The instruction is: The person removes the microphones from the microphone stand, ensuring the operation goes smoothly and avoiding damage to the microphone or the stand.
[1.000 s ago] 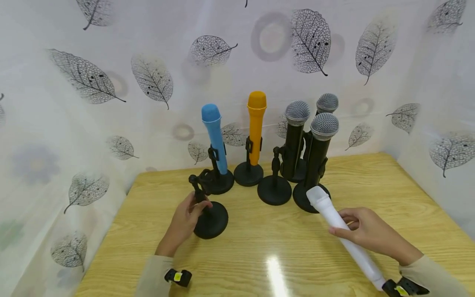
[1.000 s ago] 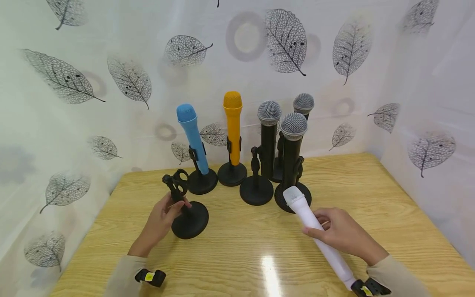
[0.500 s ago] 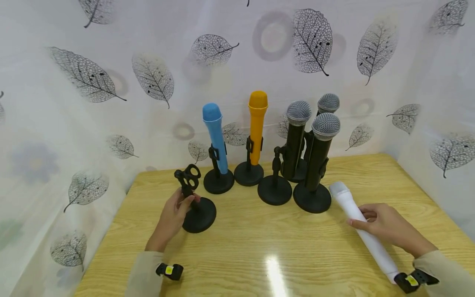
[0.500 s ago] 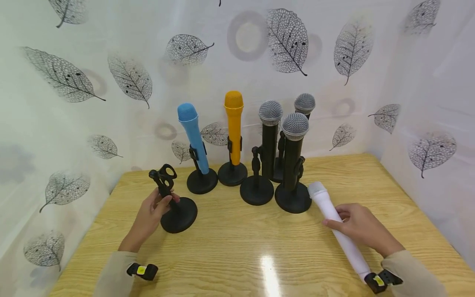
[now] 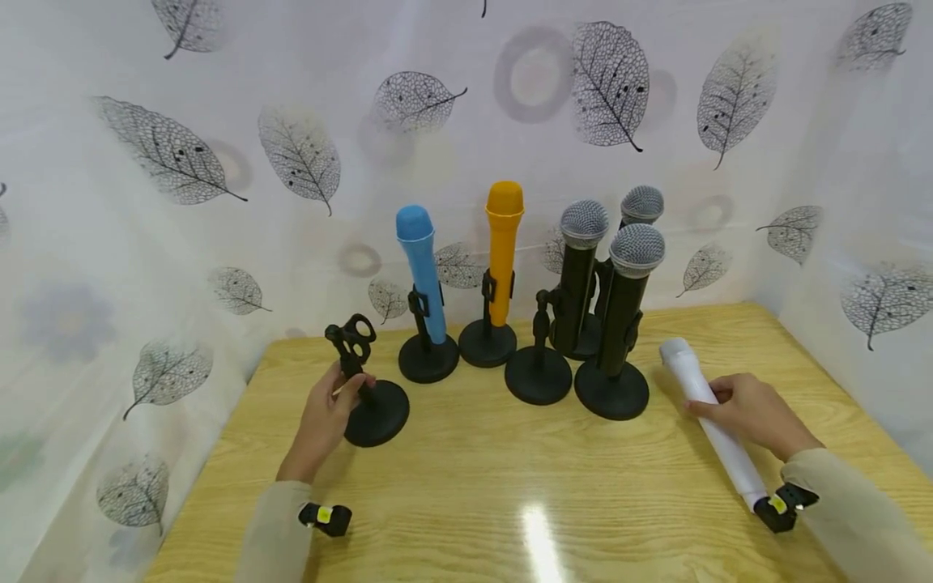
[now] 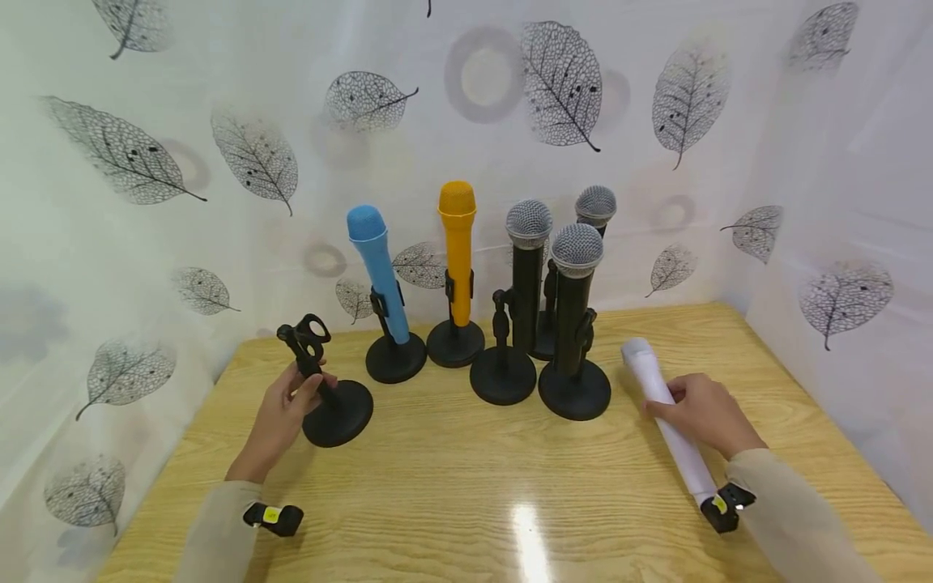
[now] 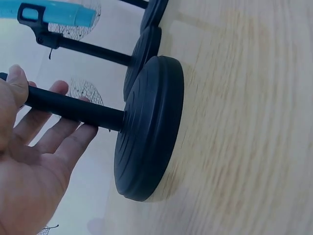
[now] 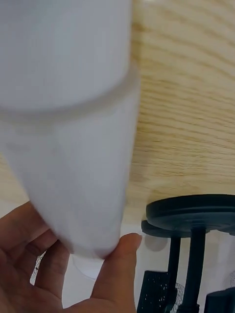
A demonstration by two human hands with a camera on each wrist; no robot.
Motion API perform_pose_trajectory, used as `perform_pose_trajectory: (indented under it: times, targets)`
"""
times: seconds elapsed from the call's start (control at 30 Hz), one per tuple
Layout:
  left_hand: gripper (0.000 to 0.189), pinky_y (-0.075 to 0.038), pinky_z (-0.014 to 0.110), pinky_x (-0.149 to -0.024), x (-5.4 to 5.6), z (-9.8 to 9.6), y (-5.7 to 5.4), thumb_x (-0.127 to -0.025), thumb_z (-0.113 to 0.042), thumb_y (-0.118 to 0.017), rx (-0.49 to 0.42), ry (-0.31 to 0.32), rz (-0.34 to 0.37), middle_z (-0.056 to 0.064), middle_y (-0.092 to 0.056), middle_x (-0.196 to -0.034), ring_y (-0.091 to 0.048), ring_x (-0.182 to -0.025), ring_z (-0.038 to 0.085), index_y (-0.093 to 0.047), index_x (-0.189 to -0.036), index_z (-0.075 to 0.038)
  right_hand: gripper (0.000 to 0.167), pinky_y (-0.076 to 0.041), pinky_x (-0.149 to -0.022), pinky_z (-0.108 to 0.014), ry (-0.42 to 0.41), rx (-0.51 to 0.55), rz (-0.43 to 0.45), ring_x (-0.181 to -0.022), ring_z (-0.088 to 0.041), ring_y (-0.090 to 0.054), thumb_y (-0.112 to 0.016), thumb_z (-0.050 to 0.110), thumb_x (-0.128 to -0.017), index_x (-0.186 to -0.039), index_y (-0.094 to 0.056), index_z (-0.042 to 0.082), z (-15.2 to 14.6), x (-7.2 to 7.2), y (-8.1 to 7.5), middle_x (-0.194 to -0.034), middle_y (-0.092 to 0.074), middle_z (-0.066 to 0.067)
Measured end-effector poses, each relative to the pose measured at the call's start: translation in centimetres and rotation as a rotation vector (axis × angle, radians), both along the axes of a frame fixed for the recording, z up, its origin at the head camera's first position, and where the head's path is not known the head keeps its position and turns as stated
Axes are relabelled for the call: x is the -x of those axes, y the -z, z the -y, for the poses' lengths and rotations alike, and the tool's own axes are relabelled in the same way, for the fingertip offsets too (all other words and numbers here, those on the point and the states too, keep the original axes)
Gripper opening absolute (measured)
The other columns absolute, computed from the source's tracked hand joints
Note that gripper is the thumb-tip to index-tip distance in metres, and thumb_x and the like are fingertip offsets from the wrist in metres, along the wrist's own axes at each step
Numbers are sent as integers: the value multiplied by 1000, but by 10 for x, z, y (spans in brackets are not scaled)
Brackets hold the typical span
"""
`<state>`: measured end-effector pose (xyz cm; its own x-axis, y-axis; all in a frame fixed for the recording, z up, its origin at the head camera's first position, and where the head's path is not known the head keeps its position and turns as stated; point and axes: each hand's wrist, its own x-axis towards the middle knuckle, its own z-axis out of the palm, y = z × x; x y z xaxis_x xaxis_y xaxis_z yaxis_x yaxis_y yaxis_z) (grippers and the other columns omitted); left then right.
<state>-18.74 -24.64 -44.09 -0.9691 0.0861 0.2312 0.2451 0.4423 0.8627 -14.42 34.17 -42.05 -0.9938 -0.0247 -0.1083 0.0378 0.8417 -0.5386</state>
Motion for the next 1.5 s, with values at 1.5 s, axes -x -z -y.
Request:
perform_pose_trajectory:
  times: [1.5]
  targets:
    - [50,-51,56,-96,-11,20,-15,-106,-40,-53,205,-221,2,22,-63,-131,-62,-118,40,-52,-141,-5,65,-43,-53,-33,42,-108,-18,-64,-22,-55,-73,58,-87,-94,-71,-7,-3,21,12,-81,-66,-15]
